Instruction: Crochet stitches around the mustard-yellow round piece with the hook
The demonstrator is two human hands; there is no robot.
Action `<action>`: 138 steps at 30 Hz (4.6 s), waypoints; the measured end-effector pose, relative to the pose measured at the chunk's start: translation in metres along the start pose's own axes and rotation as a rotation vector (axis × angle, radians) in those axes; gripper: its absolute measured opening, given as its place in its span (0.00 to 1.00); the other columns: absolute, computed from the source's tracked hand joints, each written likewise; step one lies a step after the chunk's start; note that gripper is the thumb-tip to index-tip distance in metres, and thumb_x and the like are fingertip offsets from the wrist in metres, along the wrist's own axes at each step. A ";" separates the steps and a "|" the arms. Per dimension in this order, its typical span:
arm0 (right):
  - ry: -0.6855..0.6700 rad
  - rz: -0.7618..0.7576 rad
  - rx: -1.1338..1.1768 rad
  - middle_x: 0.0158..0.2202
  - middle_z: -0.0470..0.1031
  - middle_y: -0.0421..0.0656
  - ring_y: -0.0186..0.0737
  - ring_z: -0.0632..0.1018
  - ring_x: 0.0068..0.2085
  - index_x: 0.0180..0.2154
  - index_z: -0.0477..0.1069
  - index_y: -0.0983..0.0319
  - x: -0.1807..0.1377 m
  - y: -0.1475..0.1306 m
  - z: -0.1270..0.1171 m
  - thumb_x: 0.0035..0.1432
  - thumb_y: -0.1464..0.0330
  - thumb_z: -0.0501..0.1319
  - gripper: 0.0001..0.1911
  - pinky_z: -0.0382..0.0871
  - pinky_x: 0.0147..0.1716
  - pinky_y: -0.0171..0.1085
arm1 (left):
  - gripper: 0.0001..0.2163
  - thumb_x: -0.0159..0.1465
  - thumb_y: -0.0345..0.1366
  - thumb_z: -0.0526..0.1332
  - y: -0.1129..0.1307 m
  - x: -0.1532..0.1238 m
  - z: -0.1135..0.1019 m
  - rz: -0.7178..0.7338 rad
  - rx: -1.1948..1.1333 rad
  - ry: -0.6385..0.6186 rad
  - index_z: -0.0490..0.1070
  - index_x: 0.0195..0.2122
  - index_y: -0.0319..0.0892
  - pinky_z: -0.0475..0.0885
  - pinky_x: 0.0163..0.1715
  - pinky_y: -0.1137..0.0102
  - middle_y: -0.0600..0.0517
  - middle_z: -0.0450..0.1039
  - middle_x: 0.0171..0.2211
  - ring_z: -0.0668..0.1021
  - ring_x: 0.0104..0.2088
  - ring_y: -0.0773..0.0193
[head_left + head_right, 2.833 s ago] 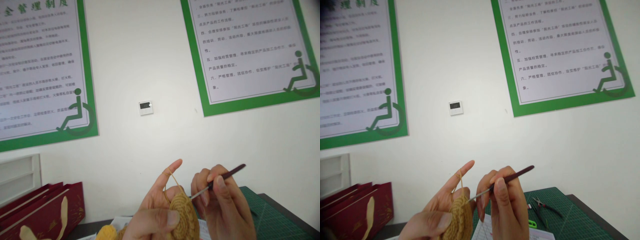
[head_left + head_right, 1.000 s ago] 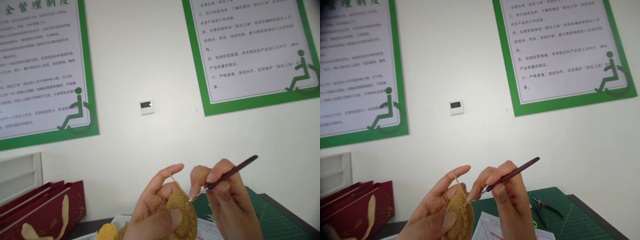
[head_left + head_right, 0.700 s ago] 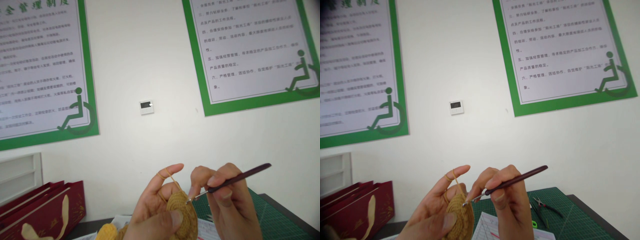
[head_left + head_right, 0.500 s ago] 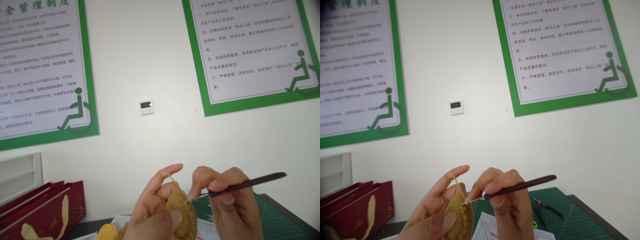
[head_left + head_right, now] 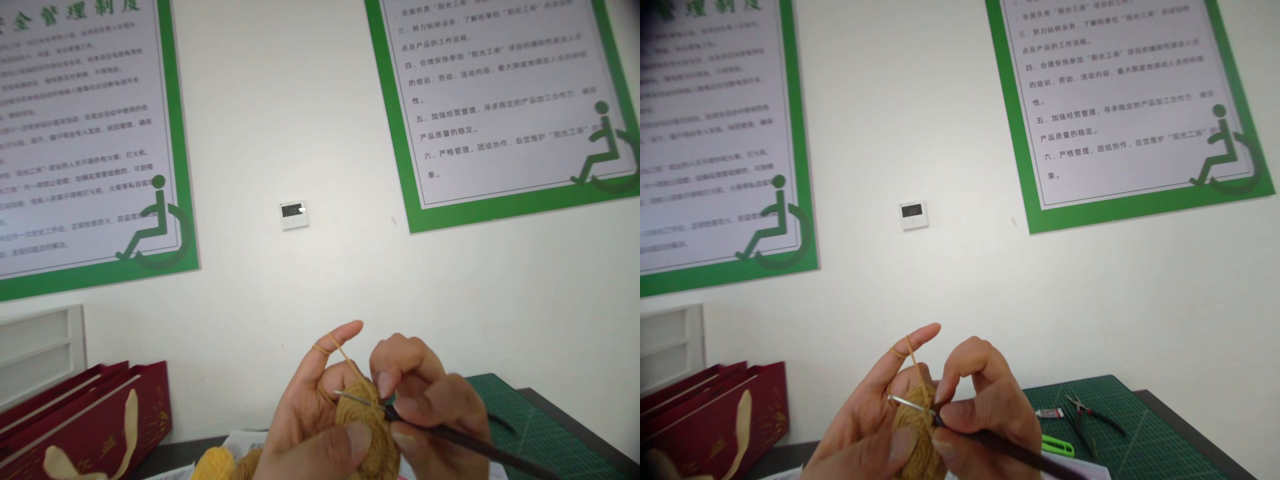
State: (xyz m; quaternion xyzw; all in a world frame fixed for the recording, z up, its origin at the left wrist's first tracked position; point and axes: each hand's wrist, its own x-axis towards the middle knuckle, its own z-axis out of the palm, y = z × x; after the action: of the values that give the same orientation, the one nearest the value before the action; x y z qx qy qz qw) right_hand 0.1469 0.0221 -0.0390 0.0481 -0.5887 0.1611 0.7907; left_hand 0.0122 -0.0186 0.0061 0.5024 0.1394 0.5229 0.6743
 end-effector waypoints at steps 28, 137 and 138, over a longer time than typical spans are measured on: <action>0.089 0.735 0.390 0.25 0.67 0.37 0.35 0.65 0.28 0.29 0.66 0.59 0.014 -0.014 0.003 0.66 0.55 0.63 0.19 0.60 0.31 0.36 | 0.18 0.59 0.35 0.70 -0.004 0.003 -0.009 0.067 0.158 0.009 0.80 0.52 0.47 0.66 0.39 0.64 0.46 0.77 0.35 0.76 0.38 0.56; 0.175 0.541 0.284 0.33 0.76 0.40 0.38 0.75 0.36 0.33 0.77 0.56 0.007 -0.011 0.011 0.59 0.59 0.71 0.09 0.69 0.39 0.37 | 0.21 0.58 0.30 0.74 -0.011 0.009 -0.006 0.287 0.230 0.052 0.79 0.52 0.53 0.73 0.34 0.72 0.51 0.75 0.38 0.76 0.34 0.66; 0.173 0.482 0.250 0.35 0.77 0.41 0.40 0.76 0.37 0.33 0.78 0.55 0.006 -0.009 0.011 0.58 0.59 0.71 0.08 0.70 0.39 0.39 | 0.21 0.58 0.31 0.74 -0.012 0.008 -0.006 0.285 0.223 0.037 0.79 0.52 0.53 0.73 0.34 0.72 0.51 0.75 0.39 0.75 0.34 0.67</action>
State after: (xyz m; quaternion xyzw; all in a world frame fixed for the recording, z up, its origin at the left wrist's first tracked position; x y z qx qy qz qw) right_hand 0.1409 0.0119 -0.0290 -0.0100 -0.4890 0.4192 0.7649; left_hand 0.0185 -0.0079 -0.0035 0.5792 0.1364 0.6035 0.5308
